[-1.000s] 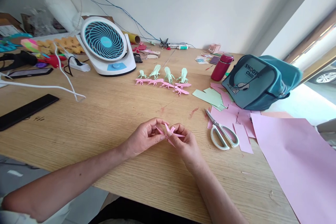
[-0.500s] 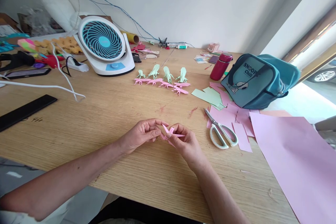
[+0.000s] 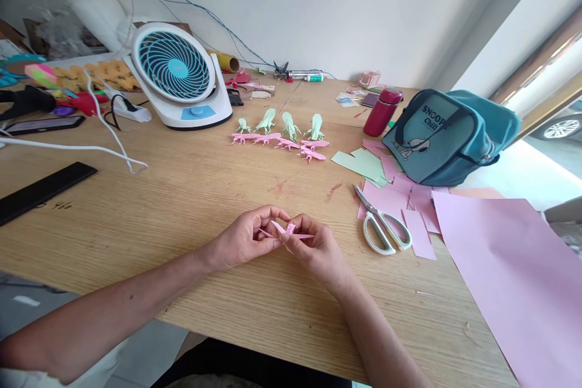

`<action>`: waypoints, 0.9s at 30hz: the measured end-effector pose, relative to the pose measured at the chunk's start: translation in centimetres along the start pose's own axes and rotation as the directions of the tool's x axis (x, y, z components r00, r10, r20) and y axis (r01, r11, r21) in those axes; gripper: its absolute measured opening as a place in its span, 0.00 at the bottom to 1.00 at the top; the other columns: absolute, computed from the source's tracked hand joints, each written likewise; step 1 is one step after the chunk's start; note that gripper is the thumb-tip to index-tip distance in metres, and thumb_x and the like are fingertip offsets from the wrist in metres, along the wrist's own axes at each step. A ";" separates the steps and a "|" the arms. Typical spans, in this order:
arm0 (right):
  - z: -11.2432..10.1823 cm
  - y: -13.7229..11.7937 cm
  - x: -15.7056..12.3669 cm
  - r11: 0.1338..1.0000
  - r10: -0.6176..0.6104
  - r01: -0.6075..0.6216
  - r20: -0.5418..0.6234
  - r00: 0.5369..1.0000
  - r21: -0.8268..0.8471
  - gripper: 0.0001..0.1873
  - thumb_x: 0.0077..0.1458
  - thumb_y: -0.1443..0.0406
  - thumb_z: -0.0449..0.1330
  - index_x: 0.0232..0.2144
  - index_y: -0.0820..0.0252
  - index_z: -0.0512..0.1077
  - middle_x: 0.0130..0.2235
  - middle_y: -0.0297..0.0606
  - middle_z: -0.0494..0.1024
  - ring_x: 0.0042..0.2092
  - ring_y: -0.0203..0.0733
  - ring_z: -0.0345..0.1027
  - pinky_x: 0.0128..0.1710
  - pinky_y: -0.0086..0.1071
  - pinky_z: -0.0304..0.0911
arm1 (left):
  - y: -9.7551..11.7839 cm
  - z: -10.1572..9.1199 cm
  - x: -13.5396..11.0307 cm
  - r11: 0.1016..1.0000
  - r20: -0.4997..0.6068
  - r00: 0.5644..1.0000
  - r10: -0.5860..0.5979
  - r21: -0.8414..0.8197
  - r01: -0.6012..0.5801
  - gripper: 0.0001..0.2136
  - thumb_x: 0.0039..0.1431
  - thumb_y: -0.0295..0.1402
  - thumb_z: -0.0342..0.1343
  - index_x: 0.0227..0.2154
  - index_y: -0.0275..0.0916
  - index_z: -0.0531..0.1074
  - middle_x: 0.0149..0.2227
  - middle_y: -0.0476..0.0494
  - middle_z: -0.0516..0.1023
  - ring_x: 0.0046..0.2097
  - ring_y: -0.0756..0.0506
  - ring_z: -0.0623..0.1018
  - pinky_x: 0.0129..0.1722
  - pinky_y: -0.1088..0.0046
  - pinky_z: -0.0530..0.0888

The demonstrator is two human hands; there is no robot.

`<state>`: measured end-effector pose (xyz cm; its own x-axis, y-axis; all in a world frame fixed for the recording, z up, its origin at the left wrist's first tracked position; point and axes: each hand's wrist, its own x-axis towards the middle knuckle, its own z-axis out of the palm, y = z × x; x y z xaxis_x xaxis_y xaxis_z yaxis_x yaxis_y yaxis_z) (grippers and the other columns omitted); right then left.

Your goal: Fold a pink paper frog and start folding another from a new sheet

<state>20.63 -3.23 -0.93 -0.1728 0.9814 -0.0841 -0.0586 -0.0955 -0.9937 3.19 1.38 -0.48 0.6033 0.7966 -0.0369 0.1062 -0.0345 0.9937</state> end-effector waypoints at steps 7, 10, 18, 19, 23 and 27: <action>-0.1 0.2 0.3 1.000 -0.027 0.027 -0.031 0.999 -0.011 0.21 0.49 0.50 0.68 0.29 0.59 0.68 0.26 0.29 0.65 0.28 0.32 0.53 0.28 0.28 0.46 | -0.5 -0.2 0.4 0.999 0.032 0.999 0.017 -0.038 -0.016 0.16 0.54 0.34 0.64 0.44 0.35 0.71 0.36 0.44 0.78 0.38 0.49 0.77 0.39 0.74 0.72; -0.3 0.3 0.5 0.999 -0.025 0.024 -0.026 0.999 -0.040 0.22 0.47 0.49 0.69 0.27 0.60 0.68 0.26 0.29 0.65 0.27 0.32 0.53 0.28 0.28 0.47 | -0.8 -0.4 0.6 0.999 0.021 1.000 -0.007 -0.035 0.007 0.17 0.52 0.34 0.66 0.43 0.34 0.72 0.36 0.43 0.79 0.38 0.48 0.78 0.39 0.74 0.72; -0.6 -0.2 0.4 0.999 -0.014 0.012 0.045 0.999 0.042 0.17 0.52 0.53 0.67 0.37 0.57 0.72 0.32 0.34 0.73 0.34 0.36 0.66 0.34 0.30 0.61 | -0.6 -0.3 0.5 0.997 -0.018 1.000 0.014 -0.078 -0.016 0.21 0.53 0.36 0.66 0.47 0.33 0.71 0.37 0.42 0.80 0.39 0.47 0.78 0.40 0.72 0.73; -0.6 -0.1 0.4 0.998 -0.047 0.044 0.049 0.998 0.050 0.16 0.52 0.54 0.68 0.38 0.57 0.72 0.36 0.35 0.75 0.37 0.38 0.68 0.38 0.31 0.63 | -0.6 -0.4 0.5 0.997 -0.044 0.999 0.022 -0.069 -0.025 0.20 0.53 0.36 0.66 0.47 0.32 0.71 0.37 0.42 0.80 0.39 0.48 0.78 0.39 0.73 0.73; -0.9 0.7 0.6 0.989 -0.139 0.137 0.042 0.989 0.047 0.16 0.52 0.59 0.68 0.42 0.54 0.71 0.39 0.35 0.76 0.42 0.39 0.69 0.43 0.32 0.65 | -0.7 -0.6 0.7 0.999 -0.126 0.992 0.019 -0.027 -0.023 0.16 0.53 0.37 0.65 0.42 0.32 0.75 0.33 0.45 0.79 0.35 0.49 0.77 0.36 0.75 0.71; -1.0 1.2 0.8 0.988 -0.152 0.151 0.007 0.988 0.042 0.12 0.54 0.60 0.67 0.40 0.54 0.71 0.37 0.34 0.77 0.40 0.37 0.70 0.43 0.31 0.65 | -1.1 -0.6 0.9 0.998 -0.121 0.993 -0.001 -0.058 -0.006 0.15 0.51 0.40 0.66 0.34 0.32 0.77 0.37 0.42 0.81 0.38 0.47 0.78 0.40 0.73 0.72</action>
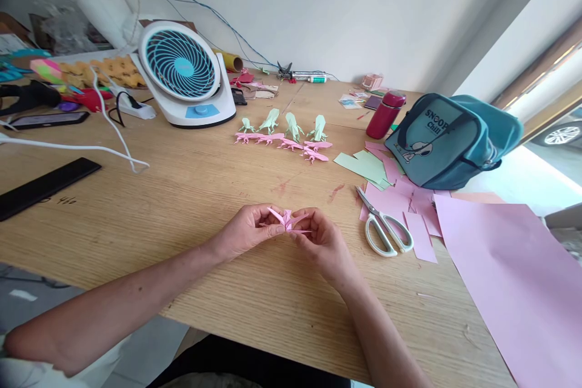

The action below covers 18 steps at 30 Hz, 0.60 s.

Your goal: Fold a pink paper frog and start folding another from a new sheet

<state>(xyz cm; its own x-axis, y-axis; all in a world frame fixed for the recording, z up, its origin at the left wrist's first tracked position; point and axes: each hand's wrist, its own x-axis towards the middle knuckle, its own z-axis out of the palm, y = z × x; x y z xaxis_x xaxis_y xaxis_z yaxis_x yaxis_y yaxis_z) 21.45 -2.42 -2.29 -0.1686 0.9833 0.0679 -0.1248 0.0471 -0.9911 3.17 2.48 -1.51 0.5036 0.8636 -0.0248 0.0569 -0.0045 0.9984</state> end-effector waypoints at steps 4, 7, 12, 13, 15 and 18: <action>0.2 0.3 0.1 0.999 0.029 -0.030 -0.037 0.999 -0.030 0.14 0.51 0.59 0.68 0.38 0.55 0.71 0.37 0.36 0.77 0.37 0.37 0.71 0.40 0.32 0.66 | -0.1 0.2 0.0 0.998 0.050 0.999 -0.008 -0.056 0.011 0.16 0.48 0.41 0.68 0.33 0.33 0.77 0.38 0.40 0.82 0.42 0.44 0.80 0.45 0.70 0.73; 0.5 0.3 0.1 0.994 0.059 -0.063 -0.052 0.997 -0.085 0.16 0.50 0.56 0.68 0.37 0.57 0.71 0.36 0.37 0.77 0.35 0.38 0.70 0.35 0.31 0.65 | -0.1 0.3 0.0 0.999 0.054 0.999 0.002 -0.050 0.000 0.15 0.48 0.41 0.68 0.31 0.33 0.75 0.35 0.42 0.82 0.41 0.44 0.80 0.44 0.69 0.73; 0.5 -0.2 0.0 0.976 0.096 -0.104 -0.052 0.994 -0.192 0.18 0.48 0.51 0.67 0.29 0.60 0.73 0.26 0.33 0.73 0.28 0.37 0.63 0.26 0.29 0.55 | -0.1 0.4 0.0 0.996 0.018 1.000 0.008 -0.087 -0.006 0.14 0.47 0.39 0.69 0.29 0.34 0.75 0.35 0.43 0.81 0.42 0.44 0.80 0.43 0.71 0.73; 0.5 -0.3 0.0 0.975 0.098 -0.104 -0.041 0.994 -0.195 0.18 0.48 0.51 0.67 0.29 0.60 0.74 0.26 0.33 0.73 0.28 0.36 0.61 0.26 0.29 0.54 | 0.0 0.4 0.0 0.995 0.026 1.000 0.006 -0.101 -0.003 0.14 0.47 0.39 0.69 0.29 0.34 0.74 0.34 0.44 0.81 0.41 0.45 0.80 0.42 0.72 0.72; 0.5 -0.4 -0.1 0.975 0.096 -0.100 -0.027 0.995 -0.199 0.18 0.49 0.51 0.67 0.29 0.60 0.74 0.26 0.33 0.73 0.28 0.35 0.59 0.26 0.29 0.52 | 0.0 0.4 -0.1 0.994 0.038 0.999 0.008 -0.106 -0.004 0.14 0.46 0.38 0.69 0.28 0.34 0.74 0.31 0.47 0.79 0.36 0.48 0.79 0.38 0.75 0.71; 0.5 -0.2 -0.3 0.965 0.081 -0.087 -0.037 0.996 -0.249 0.17 0.51 0.52 0.66 0.29 0.61 0.73 0.24 0.30 0.68 0.26 0.33 0.53 0.25 0.29 0.47 | 0.1 0.5 -0.1 0.995 0.043 0.998 0.035 -0.097 -0.031 0.13 0.46 0.38 0.70 0.26 0.33 0.74 0.27 0.50 0.76 0.32 0.51 0.76 0.33 0.78 0.69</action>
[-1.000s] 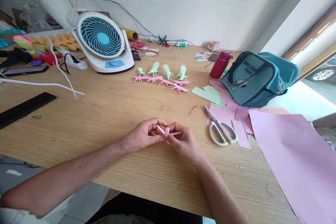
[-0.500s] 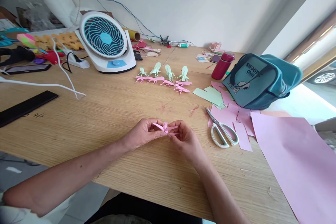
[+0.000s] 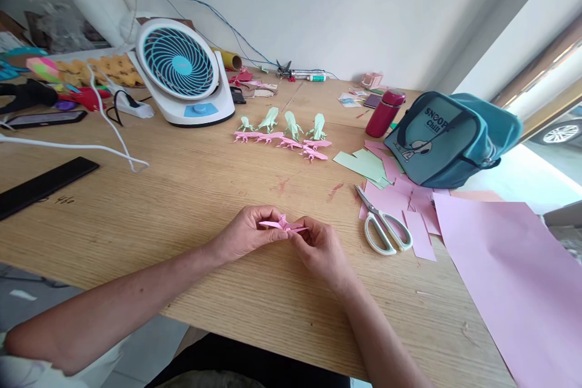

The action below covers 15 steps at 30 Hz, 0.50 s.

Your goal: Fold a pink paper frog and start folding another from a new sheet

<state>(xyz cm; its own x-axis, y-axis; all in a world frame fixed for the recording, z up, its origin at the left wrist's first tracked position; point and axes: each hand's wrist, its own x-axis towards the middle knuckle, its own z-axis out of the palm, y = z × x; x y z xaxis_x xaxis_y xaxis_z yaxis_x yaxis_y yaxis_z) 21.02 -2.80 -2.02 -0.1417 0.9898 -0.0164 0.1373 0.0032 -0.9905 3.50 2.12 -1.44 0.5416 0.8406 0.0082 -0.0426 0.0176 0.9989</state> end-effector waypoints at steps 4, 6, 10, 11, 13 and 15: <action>0.3 0.4 -0.2 0.998 -0.022 0.020 -0.031 0.999 -0.067 0.17 0.54 0.53 0.65 0.28 0.60 0.70 0.22 0.28 0.63 0.24 0.32 0.49 0.23 0.29 0.43 | 0.0 0.1 0.0 0.999 0.003 1.000 0.031 -0.009 -0.031 0.14 0.47 0.38 0.69 0.26 0.33 0.73 0.27 0.51 0.76 0.30 0.52 0.75 0.31 0.79 0.68; 0.5 0.4 -0.2 0.998 -0.027 0.025 -0.026 0.999 -0.062 0.17 0.54 0.52 0.64 0.28 0.60 0.69 0.23 0.29 0.65 0.25 0.33 0.52 0.24 0.29 0.45 | 0.1 0.1 0.0 1.000 0.024 1.000 0.021 -0.004 -0.020 0.14 0.48 0.39 0.69 0.27 0.34 0.73 0.26 0.50 0.76 0.30 0.51 0.76 0.32 0.78 0.69; 0.6 0.1 -0.2 0.999 0.005 -0.007 -0.042 0.999 -0.052 0.20 0.53 0.50 0.64 0.27 0.59 0.67 0.23 0.28 0.63 0.24 0.33 0.51 0.23 0.28 0.46 | 0.3 0.0 0.0 1.000 0.055 0.998 0.011 -0.004 -0.011 0.16 0.48 0.41 0.68 0.28 0.34 0.73 0.29 0.49 0.77 0.33 0.50 0.76 0.34 0.78 0.69; 0.6 0.1 -0.2 0.999 0.019 -0.021 -0.046 0.999 -0.047 0.20 0.52 0.49 0.64 0.27 0.59 0.67 0.22 0.27 0.61 0.24 0.33 0.49 0.23 0.28 0.44 | 0.2 0.0 0.0 1.000 0.055 0.998 0.009 0.004 -0.009 0.16 0.49 0.42 0.68 0.29 0.34 0.73 0.29 0.49 0.76 0.32 0.51 0.75 0.32 0.78 0.68; 0.7 0.1 -0.2 0.999 0.038 -0.040 -0.056 0.998 -0.035 0.21 0.52 0.48 0.64 0.28 0.59 0.67 0.21 0.26 0.58 0.22 0.32 0.46 0.21 0.28 0.41 | 0.0 0.0 0.0 1.000 0.051 0.999 -0.008 0.026 0.006 0.17 0.51 0.45 0.65 0.31 0.34 0.73 0.27 0.50 0.74 0.27 0.54 0.70 0.26 0.80 0.64; 0.8 0.3 -0.2 0.998 0.048 -0.051 -0.069 0.996 -0.029 0.21 0.51 0.48 0.65 0.27 0.58 0.67 0.20 0.25 0.57 0.22 0.32 0.45 0.21 0.28 0.40 | -0.4 0.0 0.0 0.999 0.037 0.999 -0.039 0.024 0.038 0.19 0.53 0.48 0.63 0.32 0.35 0.73 0.25 0.51 0.72 0.23 0.55 0.65 0.22 0.80 0.60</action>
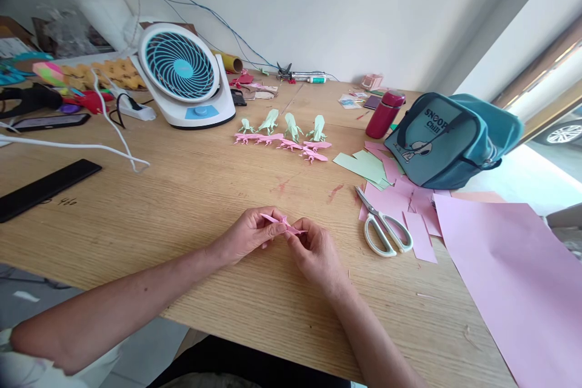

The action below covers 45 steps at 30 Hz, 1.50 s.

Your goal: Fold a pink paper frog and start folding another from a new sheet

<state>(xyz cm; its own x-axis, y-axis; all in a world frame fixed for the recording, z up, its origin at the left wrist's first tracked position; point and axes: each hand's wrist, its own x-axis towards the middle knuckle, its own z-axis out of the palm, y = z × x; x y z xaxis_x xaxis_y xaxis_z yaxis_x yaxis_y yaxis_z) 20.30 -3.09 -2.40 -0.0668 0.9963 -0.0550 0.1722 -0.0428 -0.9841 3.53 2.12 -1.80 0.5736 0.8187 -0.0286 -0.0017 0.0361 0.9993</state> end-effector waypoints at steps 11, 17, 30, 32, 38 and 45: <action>0.1 -0.6 -0.1 0.971 -0.139 0.151 -0.072 0.988 0.185 0.12 0.58 0.56 0.64 0.38 0.55 0.70 0.37 0.37 0.77 0.38 0.41 0.71 0.41 0.34 0.65 | 0.7 0.2 0.0 0.978 -0.066 0.992 -0.104 -0.190 0.090 0.21 0.48 0.50 0.66 0.23 0.33 0.74 0.26 0.48 0.73 0.25 0.55 0.65 0.23 0.79 0.61; 0.1 0.1 0.0 0.966 -0.189 0.202 -0.091 0.978 0.158 0.10 0.60 0.56 0.62 0.40 0.54 0.71 0.38 0.39 0.78 0.36 0.42 0.71 0.41 0.38 0.68 | 0.9 0.3 -0.3 0.960 -0.009 0.986 -0.165 -0.232 0.159 0.21 0.47 0.50 0.67 0.25 0.33 0.73 0.25 0.48 0.70 0.27 0.54 0.67 0.20 0.81 0.56; 0.3 -0.5 -0.1 0.961 -0.183 0.196 -0.085 0.979 0.194 0.09 0.59 0.57 0.62 0.38 0.55 0.73 0.35 0.38 0.78 0.38 0.43 0.73 0.42 0.38 0.69 | 0.8 0.1 -0.3 0.963 0.082 0.984 -0.158 -0.209 0.172 0.22 0.54 0.51 0.61 0.24 0.33 0.71 0.24 0.50 0.64 0.24 0.56 0.61 0.19 0.82 0.57; 0.3 -0.5 -0.1 0.961 -0.179 0.194 -0.089 0.980 0.196 0.09 0.59 0.57 0.62 0.37 0.55 0.73 0.35 0.38 0.78 0.38 0.42 0.73 0.41 0.37 0.69 | 0.8 0.1 -0.3 0.965 0.094 0.984 -0.149 -0.203 0.166 0.22 0.55 0.51 0.60 0.23 0.33 0.70 0.23 0.52 0.61 0.24 0.55 0.60 0.19 0.82 0.57; 0.4 -0.6 -0.1 0.960 -0.160 0.176 -0.087 0.983 0.218 0.09 0.59 0.57 0.62 0.38 0.55 0.73 0.35 0.37 0.77 0.38 0.42 0.72 0.42 0.36 0.69 | 1.1 0.5 -0.3 0.975 0.044 0.985 -0.166 -0.143 0.170 0.23 0.54 0.52 0.61 0.24 0.33 0.71 0.24 0.51 0.63 0.25 0.55 0.63 0.19 0.82 0.58; 0.5 -0.6 -0.1 0.967 -0.153 0.172 -0.110 0.982 0.188 0.09 0.58 0.57 0.62 0.35 0.55 0.70 0.34 0.36 0.74 0.37 0.41 0.71 0.40 0.36 0.68 | 0.7 0.4 -0.4 0.998 -0.022 0.999 -0.038 0.047 0.039 0.21 0.59 0.50 0.57 0.24 0.34 0.71 0.22 0.52 0.65 0.21 0.55 0.63 0.19 0.79 0.60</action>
<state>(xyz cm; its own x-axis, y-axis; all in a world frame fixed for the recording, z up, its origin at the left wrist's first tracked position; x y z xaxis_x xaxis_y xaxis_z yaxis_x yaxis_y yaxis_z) 19.75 -3.18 -1.92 0.0161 0.9932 0.1156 -0.0299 0.1160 -0.9928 3.67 1.56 -1.08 0.5554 0.8289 -0.0671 0.0596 0.0408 0.9974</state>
